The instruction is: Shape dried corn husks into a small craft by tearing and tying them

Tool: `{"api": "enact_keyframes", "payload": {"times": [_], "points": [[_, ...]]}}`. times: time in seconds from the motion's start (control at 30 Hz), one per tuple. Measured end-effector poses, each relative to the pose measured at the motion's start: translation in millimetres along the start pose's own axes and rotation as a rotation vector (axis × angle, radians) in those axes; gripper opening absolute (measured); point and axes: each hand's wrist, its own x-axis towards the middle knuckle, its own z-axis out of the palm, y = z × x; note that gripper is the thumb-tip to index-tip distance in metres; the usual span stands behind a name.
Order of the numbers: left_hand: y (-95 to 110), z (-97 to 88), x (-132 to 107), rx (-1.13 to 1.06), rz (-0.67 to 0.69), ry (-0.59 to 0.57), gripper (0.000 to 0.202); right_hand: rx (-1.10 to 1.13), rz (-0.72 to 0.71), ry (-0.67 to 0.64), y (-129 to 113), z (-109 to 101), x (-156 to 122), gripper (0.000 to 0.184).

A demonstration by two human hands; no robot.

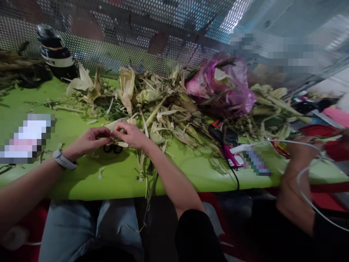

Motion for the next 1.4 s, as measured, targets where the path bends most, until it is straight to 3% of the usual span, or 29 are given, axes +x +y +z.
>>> {"api": "enact_keyframes", "payload": {"times": [0.27,0.6,0.77,1.03,1.13,1.4], "points": [[-7,3.8,-3,0.310,0.223,0.141,0.022,0.069,0.135,0.007,-2,4,-2,0.037],[-12,6.6,-1,0.391,0.238,0.199,0.020,-0.312,-0.082,0.133,3,6,1,0.035],[-15,8.1,1,0.371,0.186,0.240,0.017,-0.359,-0.074,0.153,2,8,0,0.039],[-20,9.7,7,0.341,0.077,0.406,0.012,-0.137,0.055,0.136,3,18,-1,0.041],[-19,10.5,9,0.331,-0.028,0.441,0.021,-0.054,0.111,0.132,7,19,0,0.040],[-15,9.2,9,0.197,-0.142,0.398,0.039,0.066,0.262,0.114,11,20,3,0.032]]}}
